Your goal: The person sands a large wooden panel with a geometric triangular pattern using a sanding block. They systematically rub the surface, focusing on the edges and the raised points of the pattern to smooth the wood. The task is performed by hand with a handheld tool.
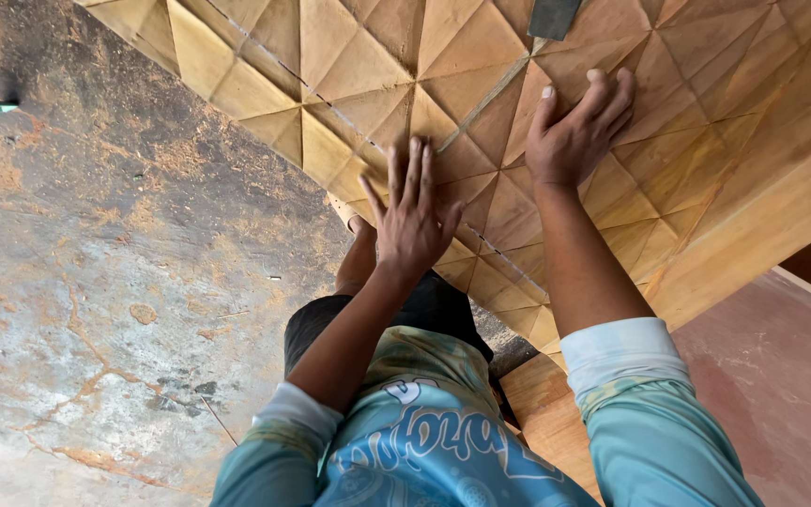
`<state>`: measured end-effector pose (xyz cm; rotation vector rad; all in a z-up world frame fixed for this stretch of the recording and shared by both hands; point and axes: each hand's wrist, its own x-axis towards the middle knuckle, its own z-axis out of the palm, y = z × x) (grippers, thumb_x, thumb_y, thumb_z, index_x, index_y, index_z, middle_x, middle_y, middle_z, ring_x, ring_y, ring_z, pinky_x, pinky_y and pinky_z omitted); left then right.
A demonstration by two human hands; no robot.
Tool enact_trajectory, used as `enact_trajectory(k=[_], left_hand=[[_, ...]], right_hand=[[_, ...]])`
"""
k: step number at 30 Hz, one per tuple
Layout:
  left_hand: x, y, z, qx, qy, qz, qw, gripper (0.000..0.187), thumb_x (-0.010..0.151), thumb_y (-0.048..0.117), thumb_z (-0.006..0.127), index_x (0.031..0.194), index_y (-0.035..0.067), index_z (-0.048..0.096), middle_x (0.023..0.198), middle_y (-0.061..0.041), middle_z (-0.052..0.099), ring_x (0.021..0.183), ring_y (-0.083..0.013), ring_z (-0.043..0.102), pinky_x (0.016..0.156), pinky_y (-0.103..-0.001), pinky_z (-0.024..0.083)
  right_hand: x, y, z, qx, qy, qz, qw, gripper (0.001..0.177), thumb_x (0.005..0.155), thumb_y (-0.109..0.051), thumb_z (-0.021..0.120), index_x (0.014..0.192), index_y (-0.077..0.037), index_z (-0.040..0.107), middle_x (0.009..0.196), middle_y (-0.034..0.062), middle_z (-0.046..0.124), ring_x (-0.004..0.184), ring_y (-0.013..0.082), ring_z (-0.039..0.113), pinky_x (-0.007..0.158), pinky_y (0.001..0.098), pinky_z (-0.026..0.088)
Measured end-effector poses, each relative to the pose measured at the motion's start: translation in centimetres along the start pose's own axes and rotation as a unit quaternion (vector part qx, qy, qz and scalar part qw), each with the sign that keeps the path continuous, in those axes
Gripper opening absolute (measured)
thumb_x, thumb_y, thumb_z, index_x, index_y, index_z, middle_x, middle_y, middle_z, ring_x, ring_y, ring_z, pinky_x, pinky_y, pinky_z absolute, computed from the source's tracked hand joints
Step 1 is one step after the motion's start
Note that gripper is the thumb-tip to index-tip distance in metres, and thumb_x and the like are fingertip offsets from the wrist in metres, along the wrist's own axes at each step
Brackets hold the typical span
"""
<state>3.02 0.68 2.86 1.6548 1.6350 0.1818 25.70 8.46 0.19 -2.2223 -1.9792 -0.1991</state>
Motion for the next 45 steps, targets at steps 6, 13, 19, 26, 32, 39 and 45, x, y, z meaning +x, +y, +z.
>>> enact_trajectory(k=[6, 13, 19, 26, 32, 39, 45], left_hand=[[0.7, -0.5, 0.8, 0.02, 0.038, 0.003, 0.999, 0.086, 0.104, 0.06, 0.051, 0.166, 0.005, 0.024, 0.174, -0.01, 0.019, 0.162, -0.0308, 0.007, 0.123, -0.074, -0.003], [-0.3, -1.1, -0.2, 0.011, 0.012, 0.018, 1.0, 0.088, 0.1, 0.06, 0.054, 0.164, 0.009, 0.023, 0.172, -0.007, 0.019, 0.159, -0.0338, 0.007, 0.117, -0.077, -0.003], [-0.1, -2.0, -0.9, 0.016, 0.021, 0.046, 0.999, 0.089, 0.1, 0.06, 0.055, 0.166, 0.011, 0.02, 0.174, -0.006, 0.018, 0.161, -0.0331, 0.008, 0.121, -0.077, 0.001], [0.0, -2.1, 0.8, 0.021, 0.042, 0.034, 0.998, 0.087, 0.102, 0.061, 0.053, 0.166, 0.011, 0.02, 0.174, -0.005, 0.019, 0.161, -0.0331, 0.008, 0.12, -0.078, 0.001], [-2.5, -2.9, 0.8, 0.017, 0.008, 0.036, 0.999, 0.085, 0.102, 0.063, 0.049, 0.166, 0.014, 0.021, 0.173, -0.003, 0.019, 0.161, -0.0329, 0.007, 0.118, -0.078, -0.002], [-1.0, -4.9, 0.1, 0.067, 0.012, 0.108, 0.992, 0.08, 0.105, 0.064, 0.05, 0.167, 0.022, 0.022, 0.173, 0.005, 0.021, 0.161, -0.031, 0.008, 0.118, -0.079, -0.004], [-3.5, -4.5, -0.6, -0.002, -0.036, 0.083, 0.996, 0.09, 0.094, 0.063, 0.057, 0.163, 0.016, 0.023, 0.171, -0.001, 0.021, 0.158, -0.0348, 0.011, 0.114, -0.081, -0.004]], right_hand=[[-0.4, -0.1, -0.2, -0.007, -0.008, 0.003, 1.0, 0.05, 0.109, -0.041, 0.067, 0.141, -0.01, 0.044, 0.154, 0.0258, 0.036, 0.139, 0.0453, 0.041, 0.116, 0.0591, 0.033], [-0.1, -0.1, -0.2, 0.0, -0.007, 0.005, 1.0, 0.05, 0.108, -0.041, 0.068, 0.141, -0.01, 0.044, 0.154, 0.0256, 0.036, 0.14, 0.0459, 0.04, 0.116, 0.0595, 0.033], [-0.4, 0.0, 0.0, -0.01, 0.004, -0.006, 1.0, 0.051, 0.109, -0.042, 0.069, 0.141, -0.01, 0.045, 0.154, 0.0261, 0.036, 0.139, 0.0461, 0.04, 0.116, 0.0603, 0.032], [-0.2, -0.2, 0.3, -0.006, 0.005, -0.004, 1.0, 0.053, 0.109, -0.045, 0.067, 0.142, -0.01, 0.045, 0.154, 0.0261, 0.036, 0.138, 0.0457, 0.041, 0.117, 0.0599, 0.032], [-0.4, 0.2, 0.3, -0.007, 0.0, -0.003, 1.0, 0.051, 0.11, -0.045, 0.065, 0.141, -0.01, 0.045, 0.155, 0.0259, 0.035, 0.138, 0.0444, 0.042, 0.116, 0.0588, 0.033], [-0.5, 0.1, 0.3, -0.001, -0.004, 0.006, 1.0, 0.051, 0.109, -0.045, 0.064, 0.142, -0.011, 0.045, 0.156, 0.0253, 0.036, 0.14, 0.0451, 0.04, 0.118, 0.0592, 0.033], [0.0, 0.1, 0.4, -0.001, 0.004, 0.008, 1.0, 0.052, 0.109, -0.046, 0.063, 0.142, -0.01, 0.045, 0.155, 0.0252, 0.036, 0.14, 0.0459, 0.04, 0.117, 0.0596, 0.032]])
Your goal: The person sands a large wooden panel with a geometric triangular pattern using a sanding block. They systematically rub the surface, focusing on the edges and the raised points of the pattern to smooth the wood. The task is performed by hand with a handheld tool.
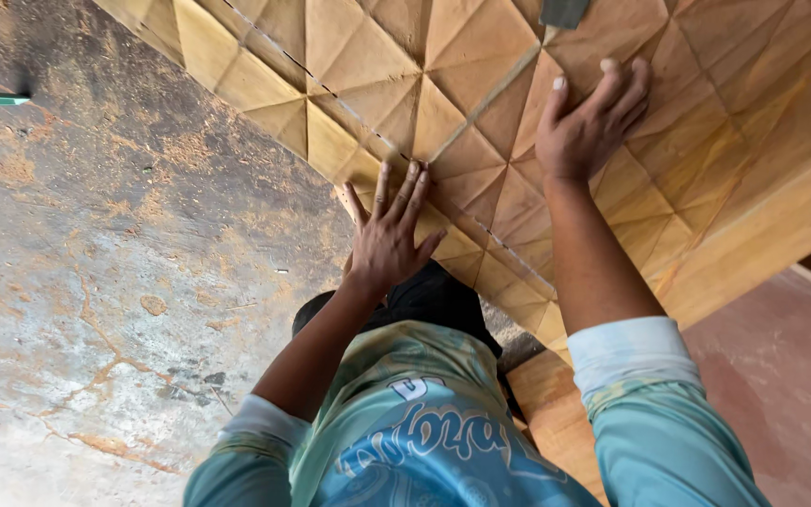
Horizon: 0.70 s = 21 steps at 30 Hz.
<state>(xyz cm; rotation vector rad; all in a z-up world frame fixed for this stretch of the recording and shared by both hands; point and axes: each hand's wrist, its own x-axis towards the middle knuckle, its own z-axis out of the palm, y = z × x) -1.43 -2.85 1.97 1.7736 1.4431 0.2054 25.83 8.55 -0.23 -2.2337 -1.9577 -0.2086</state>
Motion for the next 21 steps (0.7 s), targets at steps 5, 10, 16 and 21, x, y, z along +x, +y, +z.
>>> enact_trajectory(k=[5, 10, 16, 21], left_hand=[[1.8, -0.5, 0.9, 0.048, 0.075, 0.018, 0.996, 0.086, 0.102, 0.059, 0.062, 0.169, 0.02, 0.023, 0.175, 0.003, 0.023, 0.163, -0.0336, 0.011, 0.12, -0.079, -0.002], [-0.6, 0.0, 1.9, 0.019, 0.028, -0.009, 0.999, 0.091, 0.094, 0.054, 0.063, 0.165, 0.015, 0.022, 0.172, -0.003, 0.024, 0.159, -0.0369, 0.013, 0.115, -0.08, -0.002], [0.9, 0.2, 2.0, 0.013, 0.053, -0.009, 0.998, 0.088, 0.098, 0.058, 0.061, 0.165, 0.015, 0.023, 0.171, -0.002, 0.024, 0.159, -0.0349, 0.014, 0.117, -0.08, -0.003], [5.3, 0.7, 0.7, 0.034, 0.057, 0.0, 0.998, 0.089, 0.097, 0.06, 0.06, 0.164, 0.016, 0.023, 0.172, -0.002, 0.024, 0.16, -0.0319, 0.015, 0.12, -0.079, -0.003]], right_hand=[[-0.3, -0.1, 0.1, 0.002, -0.007, -0.005, 1.0, 0.052, 0.11, -0.046, 0.063, 0.142, -0.01, 0.045, 0.155, 0.0261, 0.036, 0.139, 0.0461, 0.041, 0.117, 0.0599, 0.032], [-0.1, 0.2, -0.4, 0.014, -0.006, -0.005, 1.0, 0.052, 0.11, -0.045, 0.064, 0.143, -0.01, 0.044, 0.155, 0.0261, 0.035, 0.14, 0.0462, 0.041, 0.118, 0.0594, 0.033], [-0.1, -0.1, -0.4, 0.008, -0.015, -0.002, 1.0, 0.052, 0.109, -0.042, 0.066, 0.143, -0.01, 0.044, 0.155, 0.0262, 0.035, 0.141, 0.0461, 0.04, 0.118, 0.0604, 0.032], [-1.1, 0.4, -0.4, -0.007, -0.028, 0.005, 1.0, 0.051, 0.107, -0.039, 0.065, 0.144, -0.01, 0.045, 0.157, 0.0267, 0.034, 0.141, 0.0469, 0.039, 0.117, 0.0608, 0.032]])
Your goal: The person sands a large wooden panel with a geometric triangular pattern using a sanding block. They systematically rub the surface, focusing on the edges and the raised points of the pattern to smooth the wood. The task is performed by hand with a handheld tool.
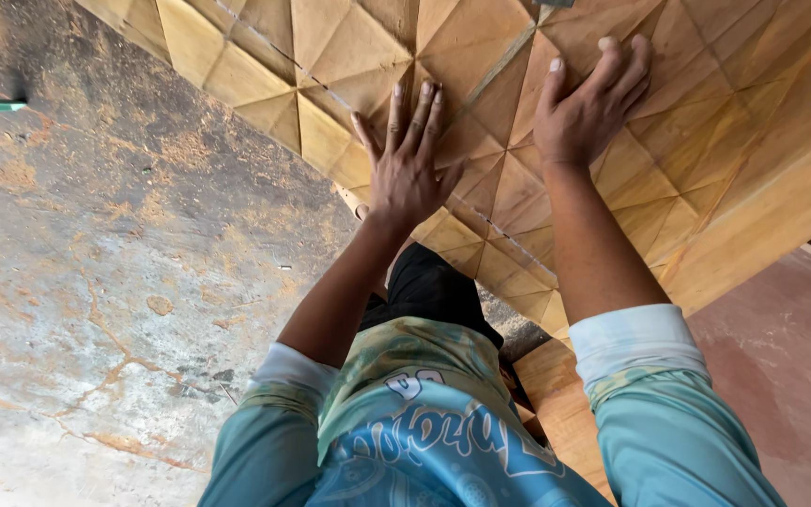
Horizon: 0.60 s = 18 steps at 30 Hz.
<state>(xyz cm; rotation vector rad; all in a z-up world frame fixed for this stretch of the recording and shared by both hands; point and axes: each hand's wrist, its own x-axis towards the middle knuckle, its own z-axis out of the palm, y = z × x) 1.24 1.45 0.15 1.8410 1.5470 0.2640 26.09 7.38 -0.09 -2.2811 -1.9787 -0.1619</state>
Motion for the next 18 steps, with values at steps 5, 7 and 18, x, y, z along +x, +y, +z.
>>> enact_trajectory(k=[5, 7, 18], left_hand=[[-2.8, 1.5, -1.8, -0.017, -0.02, -0.03, 0.999, 0.092, 0.096, 0.059, 0.062, 0.164, 0.012, 0.022, 0.172, -0.005, 0.022, 0.159, -0.0348, 0.01, 0.116, -0.08, -0.001], [-2.8, 1.8, -1.0, -0.018, -0.004, -0.047, 0.999, 0.093, 0.095, 0.06, 0.062, 0.165, 0.013, 0.022, 0.172, -0.004, 0.02, 0.16, -0.0348, 0.008, 0.117, -0.079, 0.0], [-1.3, 3.5, -0.6, -0.028, 0.038, -0.055, 0.997, 0.096, 0.095, 0.062, 0.062, 0.164, 0.01, 0.021, 0.172, -0.005, 0.018, 0.16, -0.0338, 0.008, 0.121, -0.076, 0.004]], right_hand=[[1.3, -0.5, 0.2, 0.012, 0.016, -0.004, 1.0, 0.051, 0.109, -0.042, 0.068, 0.141, -0.01, 0.046, 0.154, 0.0252, 0.036, 0.139, 0.0446, 0.041, 0.116, 0.0601, 0.033], [0.7, -0.4, 0.1, 0.007, 0.023, -0.013, 1.0, 0.049, 0.108, -0.039, 0.066, 0.142, -0.01, 0.046, 0.154, 0.0249, 0.036, 0.141, 0.0453, 0.04, 0.117, 0.0595, 0.033], [0.7, -0.5, -0.3, -0.003, 0.024, -0.012, 1.0, 0.051, 0.108, -0.042, 0.068, 0.14, -0.009, 0.047, 0.153, 0.0261, 0.038, 0.137, 0.0461, 0.042, 0.114, 0.0577, 0.035]])
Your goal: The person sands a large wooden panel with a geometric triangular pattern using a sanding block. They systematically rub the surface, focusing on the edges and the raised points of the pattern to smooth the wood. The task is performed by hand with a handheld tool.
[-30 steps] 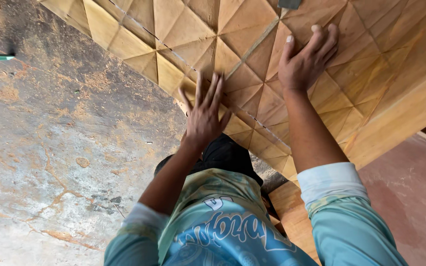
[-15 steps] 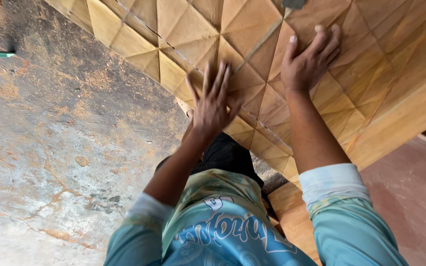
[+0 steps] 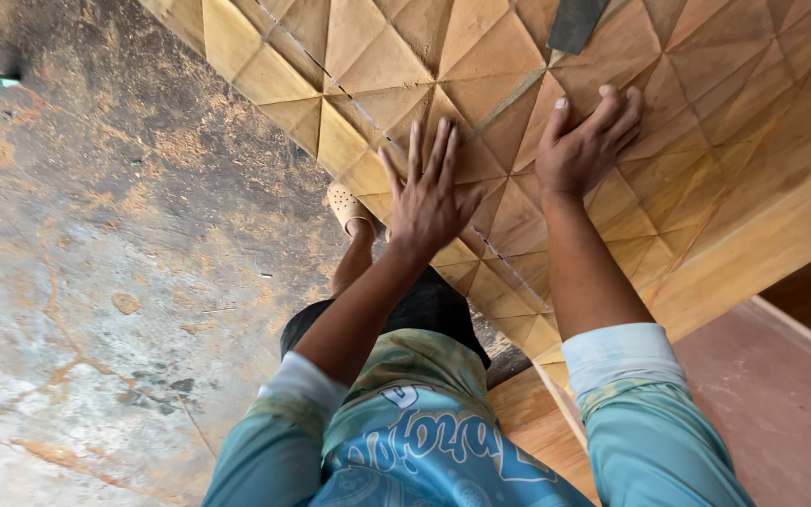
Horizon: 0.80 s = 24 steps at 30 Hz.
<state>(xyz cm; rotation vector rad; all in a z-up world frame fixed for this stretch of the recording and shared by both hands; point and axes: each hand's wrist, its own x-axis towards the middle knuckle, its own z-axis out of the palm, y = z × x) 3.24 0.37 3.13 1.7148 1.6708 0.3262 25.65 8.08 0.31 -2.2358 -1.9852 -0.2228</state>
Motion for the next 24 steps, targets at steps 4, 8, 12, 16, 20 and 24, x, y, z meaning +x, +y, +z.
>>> enact_trajectory(k=[4, 8, 12, 16, 20, 24], left_hand=[[0.7, 0.2, 1.8, -0.052, 0.026, -0.023, 0.998, 0.098, 0.095, 0.061, 0.061, 0.164, 0.007, 0.018, 0.173, -0.009, 0.017, 0.161, -0.0336, 0.01, 0.124, -0.073, 0.006], [-4.3, 0.3, 3.9, -0.091, 0.025, -0.018, 0.995, 0.093, 0.098, 0.059, 0.058, 0.166, 0.01, 0.018, 0.174, -0.008, 0.018, 0.162, -0.0325, 0.011, 0.125, -0.07, 0.006], [-5.1, -3.3, 3.2, -0.033, -0.008, -0.053, 0.998, 0.088, 0.102, 0.06, 0.051, 0.165, 0.01, 0.016, 0.171, -0.008, 0.014, 0.159, -0.034, 0.009, 0.124, -0.07, 0.003], [1.1, -9.1, 0.4, 0.031, 0.199, -0.122, 0.972, 0.076, 0.115, 0.05, 0.048, 0.17, 0.011, 0.013, 0.178, -0.005, 0.011, 0.165, -0.0321, 0.007, 0.133, -0.065, 0.0], [6.6, -10.2, -2.9, 0.001, 0.141, -0.213, 0.967, 0.076, 0.111, 0.054, 0.046, 0.167, 0.011, 0.019, 0.175, -0.007, 0.018, 0.163, -0.0305, 0.009, 0.13, -0.061, -0.004], [8.1, -8.5, -5.5, -0.004, 0.092, -0.244, 0.965, 0.073, 0.109, 0.054, 0.039, 0.164, 0.009, 0.023, 0.173, -0.01, 0.019, 0.16, -0.0316, 0.008, 0.127, -0.061, -0.004]], right_hand=[[0.0, 0.0, 0.6, 0.0, 0.004, -0.006, 1.0, 0.052, 0.107, -0.043, 0.068, 0.14, -0.009, 0.047, 0.152, 0.0267, 0.038, 0.136, 0.0463, 0.042, 0.112, 0.0578, 0.036], [-0.1, 0.4, 0.8, -0.005, 0.001, -0.002, 1.0, 0.05, 0.108, -0.042, 0.067, 0.139, -0.01, 0.047, 0.151, 0.0279, 0.038, 0.135, 0.046, 0.043, 0.108, 0.0581, 0.037], [-0.3, -0.6, -0.4, 0.039, 0.023, 0.003, 0.999, 0.046, 0.106, -0.039, 0.07, 0.136, -0.01, 0.051, 0.148, 0.0237, 0.043, 0.134, 0.0439, 0.045, 0.107, 0.0576, 0.039], [-3.9, -4.2, -2.0, 0.149, 0.025, -0.083, 0.985, 0.028, 0.101, -0.034, 0.077, 0.102, -0.01, 0.062, 0.105, 0.0079, 0.064, 0.107, 0.0327, 0.059, 0.1, 0.0517, 0.045], [-9.4, -9.3, -3.2, 0.151, -0.093, -0.09, 0.98, 0.043, 0.085, -0.038, 0.088, 0.084, -0.007, 0.058, 0.084, 0.0104, 0.059, 0.084, 0.0311, 0.057, 0.083, 0.0473, 0.044], [-9.3, -10.9, -3.6, 0.221, -0.091, -0.111, 0.965, 0.025, 0.091, -0.021, 0.079, 0.096, -0.006, 0.059, 0.091, 0.0118, 0.061, 0.089, 0.0328, 0.06, 0.083, 0.0451, 0.048]])
